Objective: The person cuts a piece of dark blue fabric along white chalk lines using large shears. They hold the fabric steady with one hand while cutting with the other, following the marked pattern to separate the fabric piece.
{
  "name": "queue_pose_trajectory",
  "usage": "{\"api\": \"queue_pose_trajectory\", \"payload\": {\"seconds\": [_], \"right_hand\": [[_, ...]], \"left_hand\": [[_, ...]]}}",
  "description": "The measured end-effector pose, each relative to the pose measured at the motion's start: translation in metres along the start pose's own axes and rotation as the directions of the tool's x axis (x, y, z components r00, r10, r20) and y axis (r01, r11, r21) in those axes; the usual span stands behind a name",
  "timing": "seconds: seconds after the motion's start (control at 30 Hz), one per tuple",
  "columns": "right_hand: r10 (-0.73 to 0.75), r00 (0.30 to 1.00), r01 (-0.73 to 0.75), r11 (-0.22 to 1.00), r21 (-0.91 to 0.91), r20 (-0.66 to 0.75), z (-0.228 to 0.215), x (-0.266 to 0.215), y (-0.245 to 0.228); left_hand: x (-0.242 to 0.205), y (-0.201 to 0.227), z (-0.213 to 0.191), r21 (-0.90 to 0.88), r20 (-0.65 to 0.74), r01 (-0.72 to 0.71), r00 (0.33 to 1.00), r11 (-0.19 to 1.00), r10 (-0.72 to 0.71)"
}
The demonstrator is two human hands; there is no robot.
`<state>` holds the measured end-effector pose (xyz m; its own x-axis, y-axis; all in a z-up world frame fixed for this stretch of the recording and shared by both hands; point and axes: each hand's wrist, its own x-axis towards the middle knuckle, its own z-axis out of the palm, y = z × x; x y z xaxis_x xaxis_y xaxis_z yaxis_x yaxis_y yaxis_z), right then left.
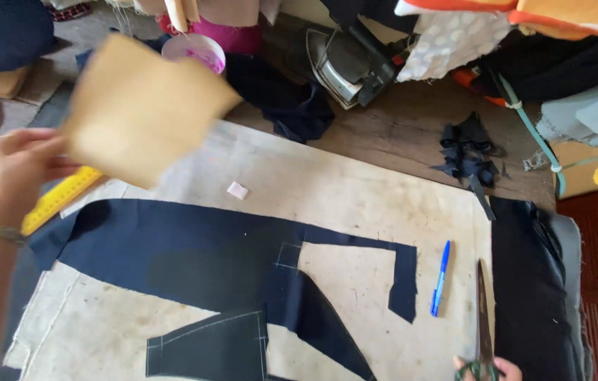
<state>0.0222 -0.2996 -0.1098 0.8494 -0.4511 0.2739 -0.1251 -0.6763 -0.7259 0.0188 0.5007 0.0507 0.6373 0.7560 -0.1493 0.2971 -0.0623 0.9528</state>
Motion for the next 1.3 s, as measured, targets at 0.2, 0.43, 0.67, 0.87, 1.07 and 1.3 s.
{"api": "queue_pose_trajectory", "payload": {"seconds": [0.2,0.43,0.67,0.87,1.07,1.3], "right_hand": [[0.264,0.891,-0.044,0.859,-0.510,0.368,-0.030,0.045,-0.056],[-0.286,0.863,0.402,0.889,-0.221,0.416,-0.016,0.062,-0.144],[-0.282,0.755,0.480,0.853,-0.206,0.591,0.050,0.063,-0.163],[-0.339,0.773,0.544,0.789,-0.285,0.536,0.070,0.108,-0.144],[-0.344,0.808,0.486,0.848,-0.212,0.478,0.094,0.127,-0.146],[-0.142,0.819,0.300,0.932,-0.205,0.555,0.103,0.094,-0.196]], "left_hand": [[0.119,-0.177,-0.074,-0.113,-0.218,0.061,0.972,0.992,-0.084],[0.080,-0.169,-0.040,-0.060,0.383,-0.551,0.757,0.832,0.529],[0.004,-0.061,0.093,0.752,-0.035,-0.342,0.832,0.563,0.553],[-0.047,-0.037,0.167,0.555,0.470,-0.599,0.798,0.577,0.376],[-0.030,-0.048,0.194,0.601,0.550,-0.604,0.788,0.523,0.278],[-0.012,-0.049,0.170,0.536,0.473,-0.607,0.791,0.586,0.387]]}}
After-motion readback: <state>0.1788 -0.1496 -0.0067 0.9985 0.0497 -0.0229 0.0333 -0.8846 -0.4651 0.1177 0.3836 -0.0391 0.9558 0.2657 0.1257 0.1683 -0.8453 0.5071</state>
